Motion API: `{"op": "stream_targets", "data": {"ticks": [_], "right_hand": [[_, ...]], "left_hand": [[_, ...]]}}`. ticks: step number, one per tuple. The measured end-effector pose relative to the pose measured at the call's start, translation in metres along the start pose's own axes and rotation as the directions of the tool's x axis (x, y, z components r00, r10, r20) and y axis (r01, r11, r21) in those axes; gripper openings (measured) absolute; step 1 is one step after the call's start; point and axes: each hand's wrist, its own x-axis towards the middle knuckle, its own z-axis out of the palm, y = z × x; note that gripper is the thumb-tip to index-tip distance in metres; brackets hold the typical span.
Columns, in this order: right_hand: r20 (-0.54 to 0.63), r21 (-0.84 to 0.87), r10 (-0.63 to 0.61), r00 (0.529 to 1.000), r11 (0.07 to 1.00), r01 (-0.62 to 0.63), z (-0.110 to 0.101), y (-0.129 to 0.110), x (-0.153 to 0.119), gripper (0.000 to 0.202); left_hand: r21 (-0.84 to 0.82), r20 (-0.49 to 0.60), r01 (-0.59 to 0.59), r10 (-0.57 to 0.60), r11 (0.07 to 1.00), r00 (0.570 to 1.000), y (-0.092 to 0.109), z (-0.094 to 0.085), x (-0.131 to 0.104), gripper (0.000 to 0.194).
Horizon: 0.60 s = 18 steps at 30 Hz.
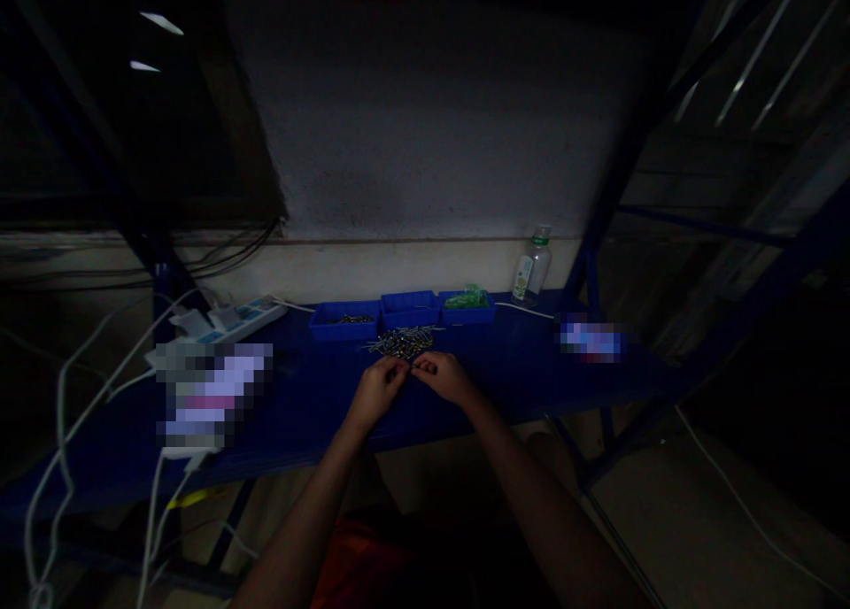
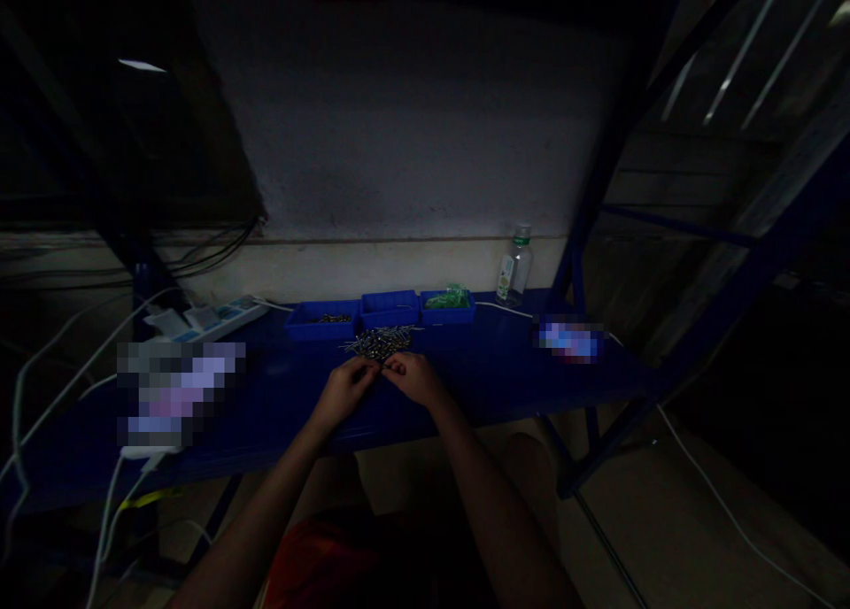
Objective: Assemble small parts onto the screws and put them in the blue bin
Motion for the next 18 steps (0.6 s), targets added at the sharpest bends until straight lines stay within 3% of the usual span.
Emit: {"op": "stream_targets", "data": {"ticks": [7, 18], "right_hand": [[-0.026, 0.081, -0.006, 1.000, 0.997, 0.008, -0.0005, -0.0013, -0.0003, 0.017], [-0.024, 0.106, 0.011, 1.000, 0.994, -0.008, 0.0000, 0.0000, -0.0002, 0.019]], "left_hand": [[-0.001, 0.105, 0.025, -0.024, 1.000, 0.994, -0.0026, 0.0031, 0.0014, 0.021], [-0.012, 0.116, 0.029, -0.028, 1.000, 0.993, 0.0009, 0.0016, 0.0017, 0.023]]}}
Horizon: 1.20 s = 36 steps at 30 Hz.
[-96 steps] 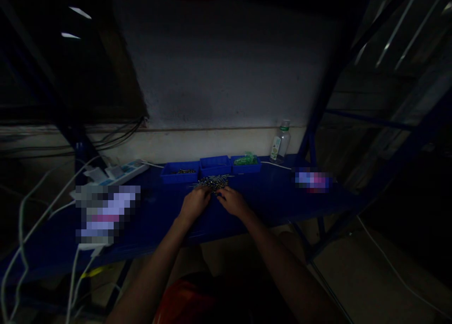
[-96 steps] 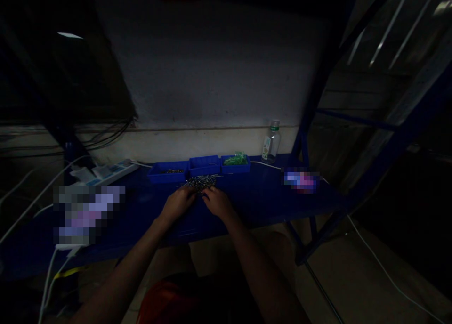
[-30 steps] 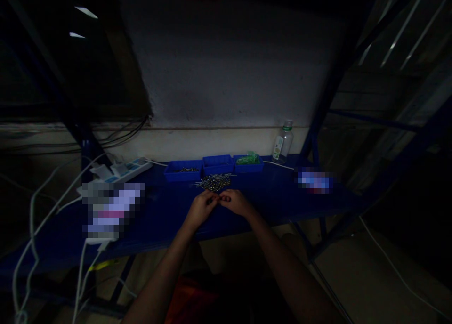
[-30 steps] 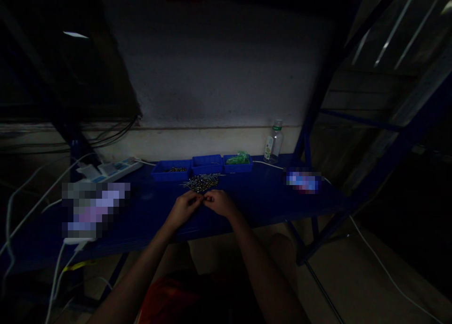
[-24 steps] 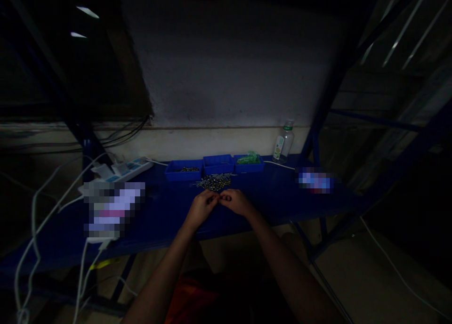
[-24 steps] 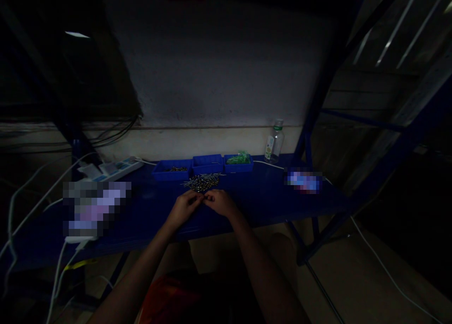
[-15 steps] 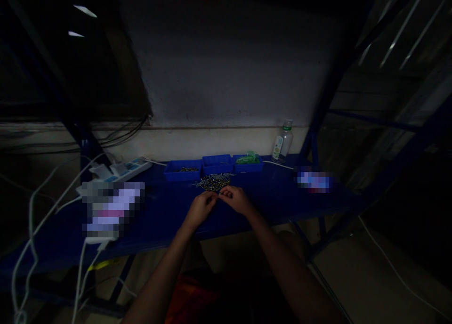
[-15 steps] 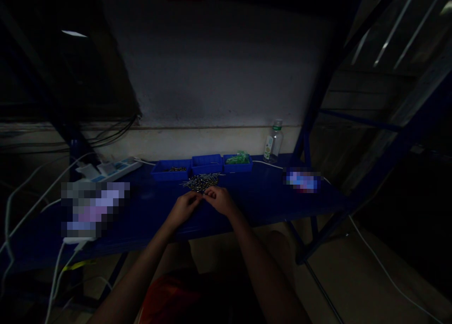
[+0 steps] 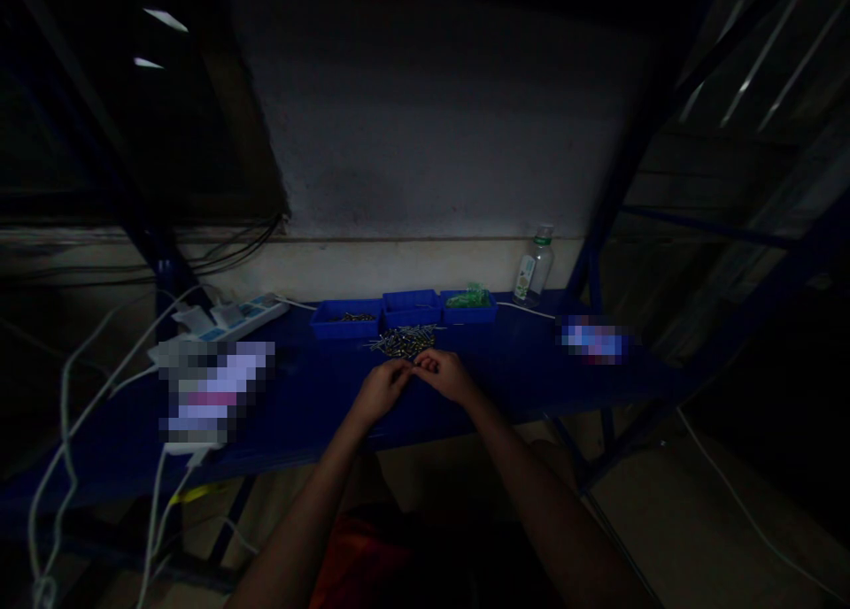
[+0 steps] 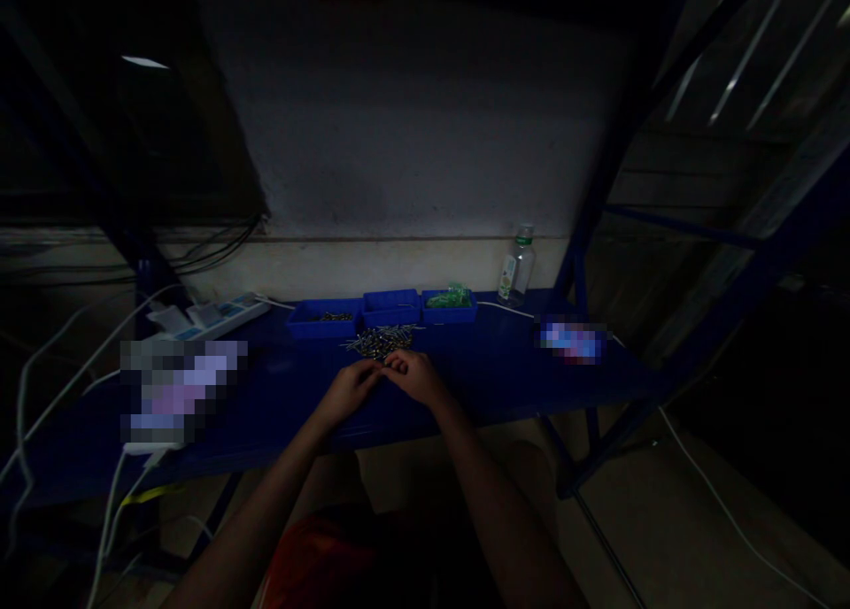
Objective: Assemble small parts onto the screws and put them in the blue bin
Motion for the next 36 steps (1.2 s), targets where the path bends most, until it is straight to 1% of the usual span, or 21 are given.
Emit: {"op": "stream_targets", "data": {"ticks": [3, 5, 8, 11, 15, 19, 21, 23, 25, 28, 30, 31, 33, 34, 36], "right_hand": [[-0.017, -0.018, 0.041, 0.999, 0.999, -0.042, 0.001, 0.001, 0.000, 0.017], [0.002, -0.059, 0.051, 0.999, 0.997, -0.051, 0.001, 0.002, 0.000, 0.013], [0.058, -0.131, 0.024, 0.998, 0.991, -0.016, 0.002, 0.001, -0.001, 0.006], [0.074, -0.169, 0.018, 0.997, 0.986, -0.006, 0.003, 0.000, -0.002, 0.004], [0.035, -0.131, 0.035, 0.999, 0.991, -0.031, 0.001, -0.002, -0.001, 0.009], [0.000, -0.045, 0.027, 1.000, 0.999, -0.027, -0.001, -0.004, 0.000, 0.016], [-0.023, -0.025, 0.028, 0.999, 0.999, -0.029, -0.002, -0.004, 0.000, 0.020], [-0.085, -0.027, 0.053, 0.995, 0.998, -0.055, -0.002, -0.002, 0.001, 0.024], [-0.137, -0.049, 0.095, 0.986, 0.993, -0.103, -0.001, 0.002, 0.003, 0.025], [-0.121, -0.129, 0.126, 0.985, 0.981, -0.142, 0.002, 0.009, 0.006, 0.017], [-0.104, -0.186, 0.120, 0.987, 0.973, -0.138, 0.003, 0.012, 0.007, 0.014], [-0.100, -0.204, 0.116, 0.988, 0.970, -0.134, 0.004, 0.013, 0.007, 0.013], [-0.096, -0.215, 0.111, 0.989, 0.968, -0.129, 0.004, 0.013, 0.006, 0.013], [-0.093, -0.211, 0.108, 0.990, 0.969, -0.125, 0.004, 0.013, 0.006, 0.013], [-0.084, -0.201, 0.104, 0.991, 0.972, -0.119, 0.004, 0.013, 0.005, 0.013]], "left_hand": [[-0.019, -0.053, -0.035, 0.034, 0.999, 0.998, 0.002, -0.002, -0.001, 0.022], [-0.020, -0.089, -0.054, 0.052, 0.998, 0.995, 0.004, -0.002, -0.001, 0.021], [0.017, -0.077, -0.061, 0.063, 0.998, 0.995, 0.005, -0.002, -0.002, 0.017], [0.059, -0.058, -0.053, 0.057, 0.997, 0.997, 0.006, -0.002, -0.003, 0.015], [0.078, -0.089, -0.019, 0.026, 0.997, 0.996, 0.005, -0.002, -0.003, 0.014], [0.064, -0.068, -0.002, 0.006, 0.998, 0.998, 0.005, 0.001, -0.003, 0.014], [0.060, -0.075, 0.011, -0.007, 0.998, 0.997, 0.003, 0.001, -0.002, 0.014], [0.060, -0.111, 0.046, -0.039, 0.997, 0.993, -0.003, -0.005, 0.003, 0.015], [0.072, -0.177, 0.106, -0.092, 0.992, 0.980, -0.012, -0.018, 0.013, 0.018], [0.099, -0.291, 0.217, -0.181, 0.971, 0.940, -0.030, -0.047, 0.037, 0.023], [0.108, -0.327, 0.262, -0.215, 0.959, 0.920, -0.040, -0.065, 0.054, 0.025], [0.112, -0.332, 0.275, -0.225, 0.955, 0.916, -0.043, -0.071, 0.061, 0.026], [0.119, -0.330, 0.286, -0.234, 0.951, 0.915, -0.047, -0.075, 0.068, 0.027], [0.123, -0.323, 0.285, -0.233, 0.951, 0.917, -0.047, -0.073, 0.068, 0.027], [0.130, -0.296, 0.268, -0.220, 0.955, 0.930, -0.046, -0.063, 0.063, 0.027]]}}
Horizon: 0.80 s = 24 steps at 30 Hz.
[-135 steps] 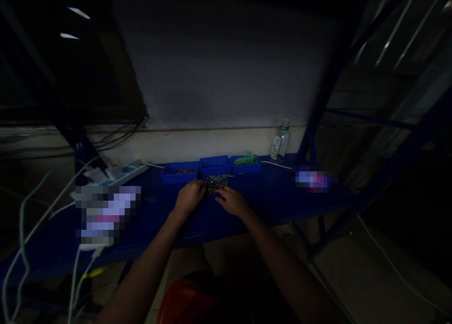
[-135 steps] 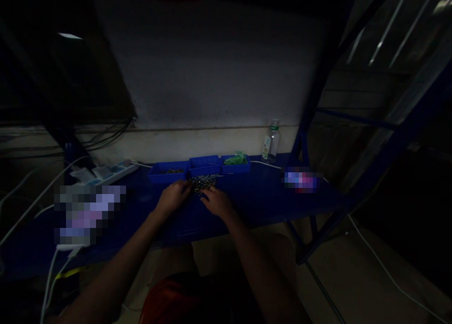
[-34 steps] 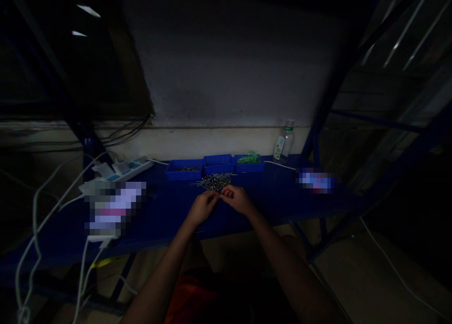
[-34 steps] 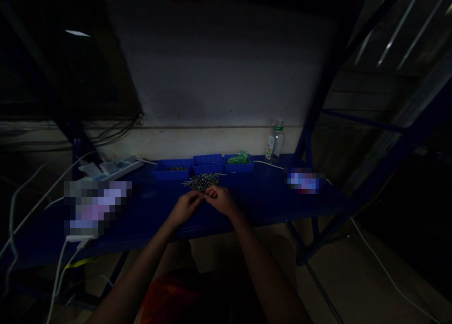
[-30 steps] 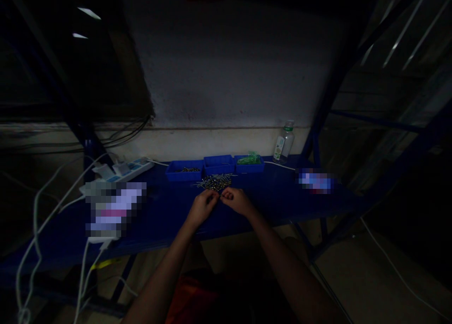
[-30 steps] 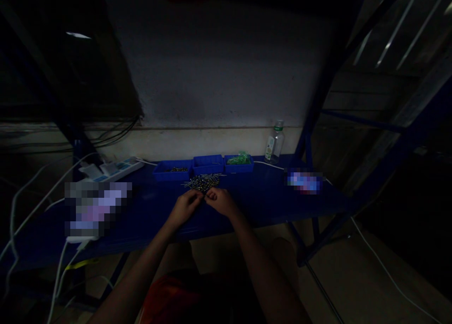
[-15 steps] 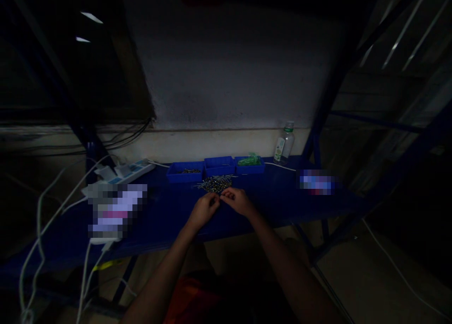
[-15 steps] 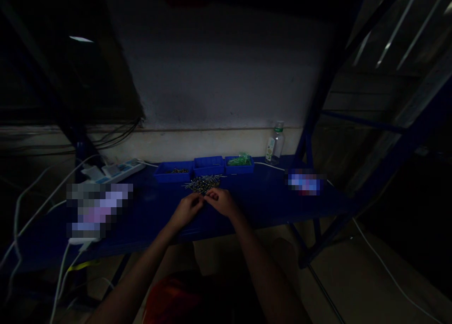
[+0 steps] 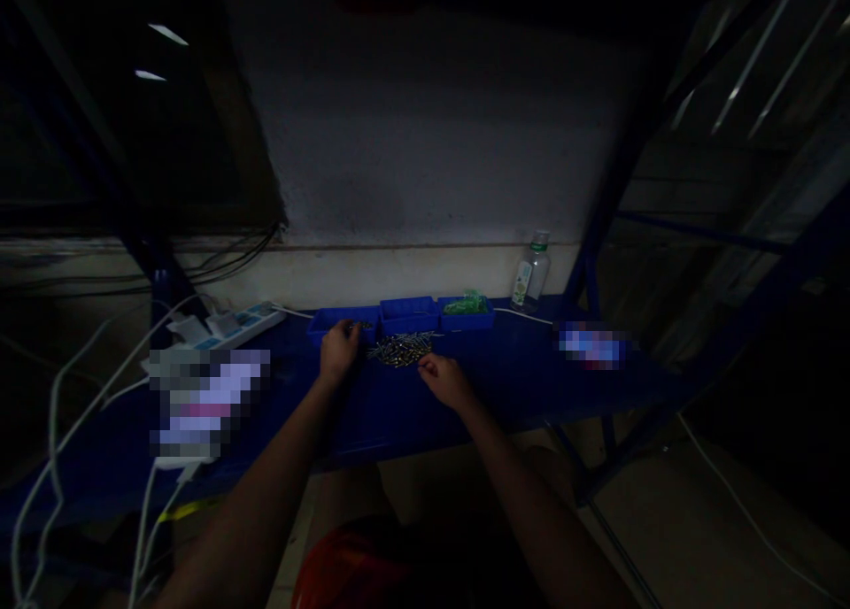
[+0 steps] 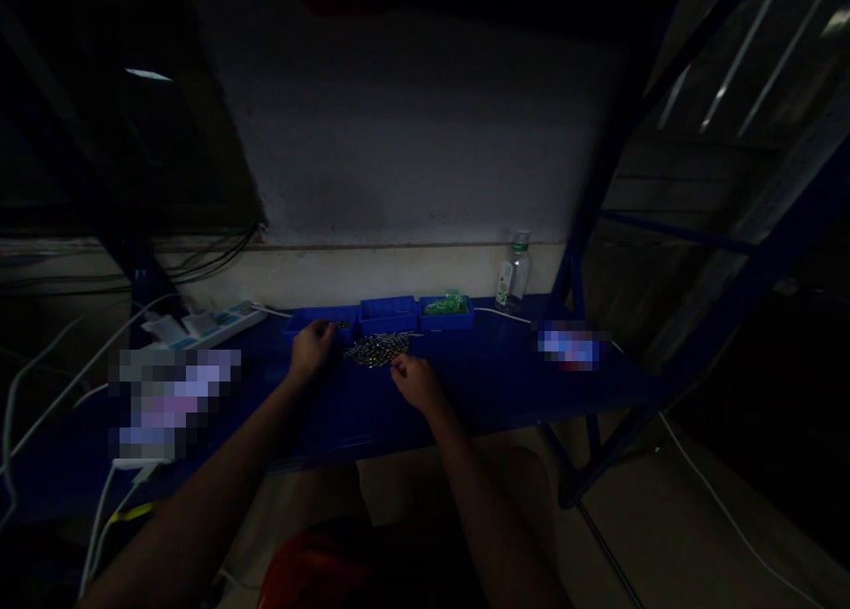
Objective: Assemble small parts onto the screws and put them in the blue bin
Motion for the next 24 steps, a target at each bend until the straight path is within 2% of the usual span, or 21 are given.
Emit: {"op": "stream_targets", "data": {"ticks": [5, 11, 16, 19, 24], "right_hand": [[0.007, -0.010, 0.002, 1.000, 1.000, -0.002, 0.000, 0.000, -0.001, 0.010], [0.017, -0.005, -0.023, 1.000, 1.000, 0.023, -0.002, -0.001, -0.001, 0.010], [0.026, 0.015, -0.020, 0.999, 1.000, 0.020, -0.003, -0.004, -0.002, 0.013], [0.047, 0.032, -0.056, 0.997, 0.998, 0.054, -0.004, -0.007, -0.002, 0.021], [0.128, 0.034, -0.126, 0.984, 0.992, 0.123, -0.007, -0.010, -0.005, 0.013]], "left_hand": [[-0.035, 0.134, -0.104, 0.107, 0.994, 0.985, 0.005, 0.021, -0.034, 0.018], [-0.084, 0.165, -0.135, 0.148, 0.987, 0.975, 0.013, 0.020, -0.048, 0.010], [-0.155, 0.134, -0.141, 0.162, 0.978, 0.978, 0.023, 0.024, -0.059, 0.021], [-0.225, 0.171, -0.130, 0.170, 0.966, 0.971, 0.025, 0.034, -0.068, 0.030], [-0.308, 0.215, -0.117, 0.189, 0.944, 0.958, 0.025, 0.042, -0.077, 0.032]]}}
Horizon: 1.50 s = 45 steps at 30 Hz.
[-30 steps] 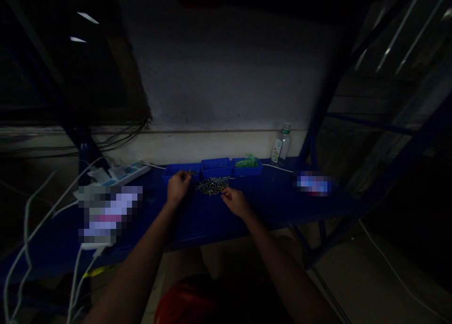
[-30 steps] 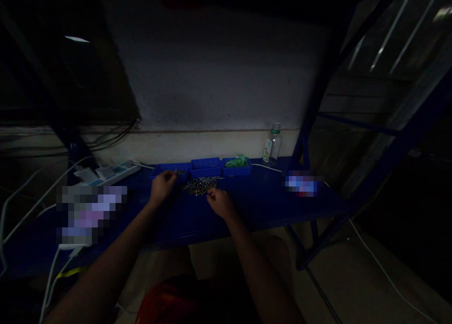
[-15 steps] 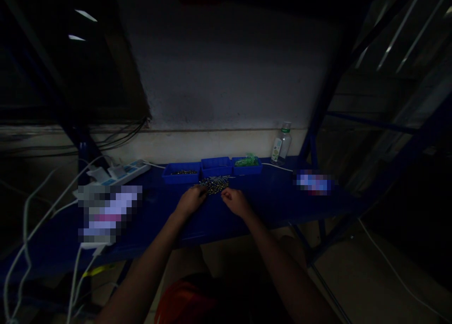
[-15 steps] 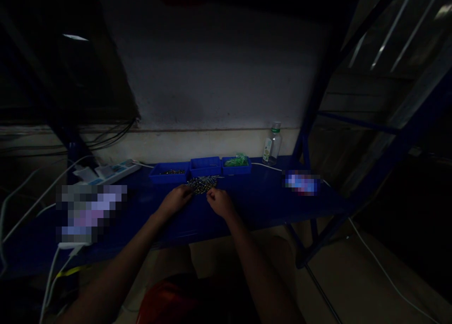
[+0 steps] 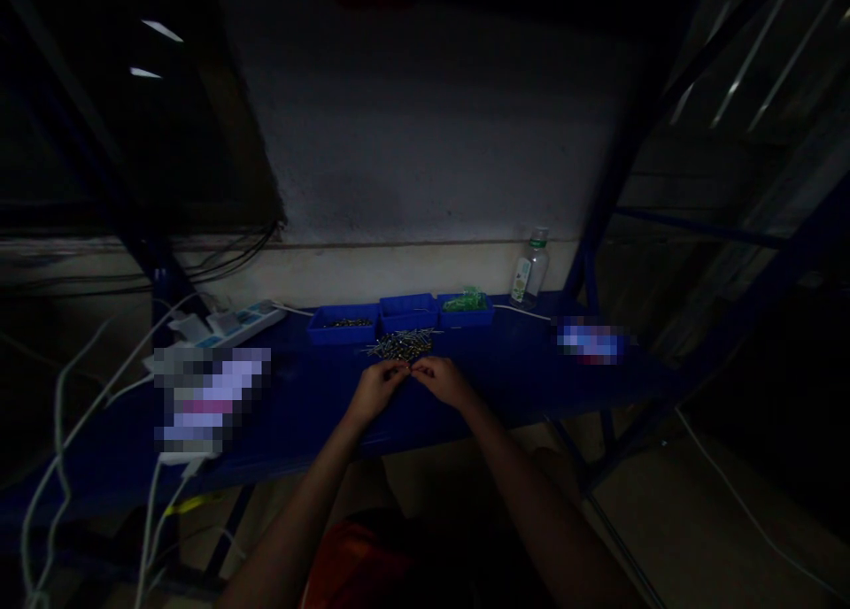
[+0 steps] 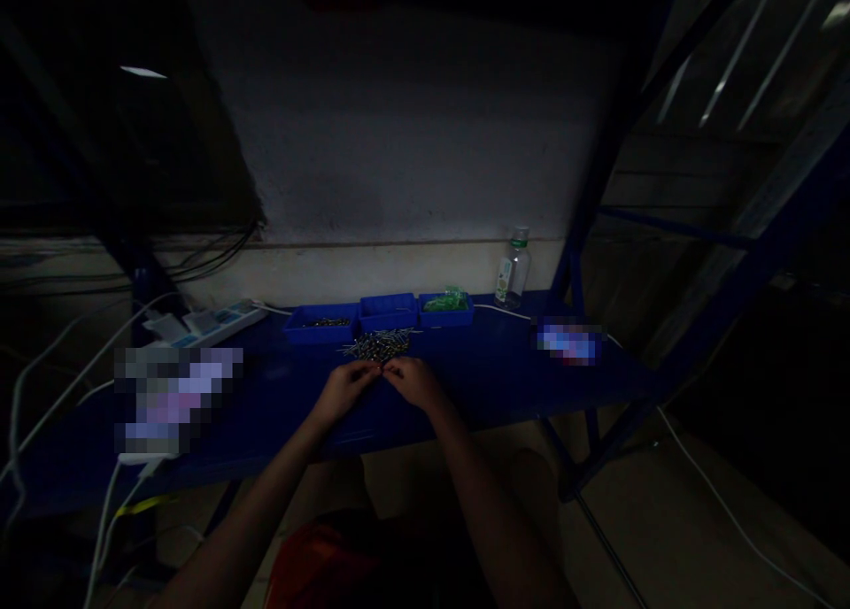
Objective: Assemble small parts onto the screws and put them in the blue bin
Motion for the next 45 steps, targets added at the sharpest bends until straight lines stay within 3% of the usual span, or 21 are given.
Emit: {"op": "stream_targets", "data": {"ticks": [9, 14, 26, 33, 37, 45], "right_hand": [[-0.005, 0.119, -0.019, 1.000, 0.993, 0.019, 0.001, 0.001, 0.000, 0.013], [-0.056, 0.218, 0.065, 0.996, 0.975, -0.052, 0.002, 0.005, 0.001, 0.015], [0.055, 0.272, 0.060, 0.997, 0.959, -0.073, -0.004, -0.002, -0.002, 0.016], [0.020, 0.153, 0.079, 0.997, 0.985, -0.081, -0.003, -0.004, -0.003, 0.034], [-0.021, 0.103, 0.085, 0.996, 0.991, -0.082, -0.002, -0.003, -0.003, 0.028], [0.018, 0.173, 0.014, 1.000, 0.985, -0.017, -0.003, 0.000, -0.001, 0.025]], "left_hand": [[-0.081, -0.026, -0.018, 0.016, 0.997, 1.000, 0.006, -0.002, -0.003, 0.034], [0.009, 0.032, -0.056, 0.056, 0.998, 0.998, 0.009, -0.001, -0.004, 0.025], [0.077, 0.073, -0.070, 0.064, 0.995, 0.995, 0.014, -0.001, -0.006, 0.021], [0.138, 0.108, -0.122, 0.107, 0.983, 0.988, 0.019, -0.003, -0.008, 0.012], [0.154, 0.104, -0.131, 0.115, 0.979, 0.988, 0.020, -0.002, -0.008, 0.013], [0.149, 0.049, -0.093, 0.087, 0.984, 0.995, 0.016, -0.002, -0.007, 0.025]]}}
